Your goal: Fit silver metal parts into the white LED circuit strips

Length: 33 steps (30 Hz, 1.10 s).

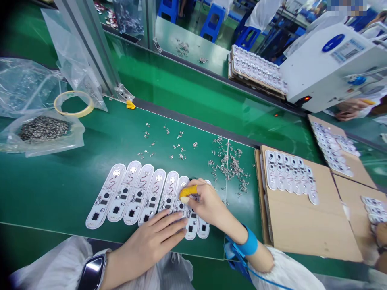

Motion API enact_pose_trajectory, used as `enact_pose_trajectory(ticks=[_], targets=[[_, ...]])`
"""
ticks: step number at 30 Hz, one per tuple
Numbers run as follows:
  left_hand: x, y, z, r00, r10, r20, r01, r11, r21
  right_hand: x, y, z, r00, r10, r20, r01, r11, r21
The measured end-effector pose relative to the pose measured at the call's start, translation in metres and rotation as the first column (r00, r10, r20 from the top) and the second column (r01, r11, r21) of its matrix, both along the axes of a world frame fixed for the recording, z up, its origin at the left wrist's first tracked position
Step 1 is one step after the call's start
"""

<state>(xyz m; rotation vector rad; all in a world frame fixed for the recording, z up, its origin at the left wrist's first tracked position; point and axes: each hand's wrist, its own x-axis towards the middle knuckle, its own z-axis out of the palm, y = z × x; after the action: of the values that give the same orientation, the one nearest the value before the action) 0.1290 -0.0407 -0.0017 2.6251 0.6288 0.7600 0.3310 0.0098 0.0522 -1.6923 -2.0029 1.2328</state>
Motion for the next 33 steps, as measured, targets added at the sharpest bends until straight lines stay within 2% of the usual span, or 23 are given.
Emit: enact_pose_trajectory(ticks=[4,9,15,20,24,26,28,30,31,33], targets=[[0.000,0.002,0.000,1.000,-0.017,-0.001,0.017,1.000,-0.001,-0.005,-0.002,0.000,1.000,-0.013,-0.028,0.013,1.000,0.019],[-0.002,0.005,0.006,0.999,-0.035,-0.007,0.035,0.999,0.017,-0.009,-0.004,-0.003,0.994,-0.073,-0.079,0.072,0.997,-0.020],[-0.002,0.009,0.012,0.999,-0.039,0.002,0.039,0.998,0.059,-0.007,-0.006,-0.005,0.992,-0.112,-0.065,0.112,0.994,-0.009],[0.001,0.008,0.009,0.999,-0.037,0.006,0.037,0.997,0.063,-0.014,-0.007,-0.008,0.996,-0.094,-0.002,0.094,0.993,0.074],[-0.001,0.005,0.004,0.999,-0.040,0.005,0.039,0.997,0.073,-0.014,-0.008,-0.002,0.998,-0.053,0.029,0.048,0.986,0.158],[-0.002,0.004,0.003,0.999,-0.035,-0.012,0.035,0.996,0.082,0.005,-0.010,0.004,0.996,-0.091,0.019,0.085,0.973,0.216],[-0.002,0.003,0.005,0.997,-0.051,-0.053,0.057,0.993,0.101,0.038,-0.013,0.008,0.968,-0.248,0.046,0.219,0.916,0.335],[0.003,0.003,0.009,0.989,-0.095,-0.113,0.109,0.986,0.127,0.079,-0.020,0.007,0.873,-0.465,0.145,0.351,0.807,0.475],[0.007,0.002,0.010,0.982,-0.123,-0.143,0.143,0.980,0.141,0.098,-0.024,0.005,0.819,-0.526,0.228,0.370,0.788,0.492],[0.019,0.001,0.011,0.968,-0.163,-0.192,0.194,0.969,0.155,0.127,-0.033,-0.001,0.760,-0.567,0.319,0.379,0.784,0.492]])
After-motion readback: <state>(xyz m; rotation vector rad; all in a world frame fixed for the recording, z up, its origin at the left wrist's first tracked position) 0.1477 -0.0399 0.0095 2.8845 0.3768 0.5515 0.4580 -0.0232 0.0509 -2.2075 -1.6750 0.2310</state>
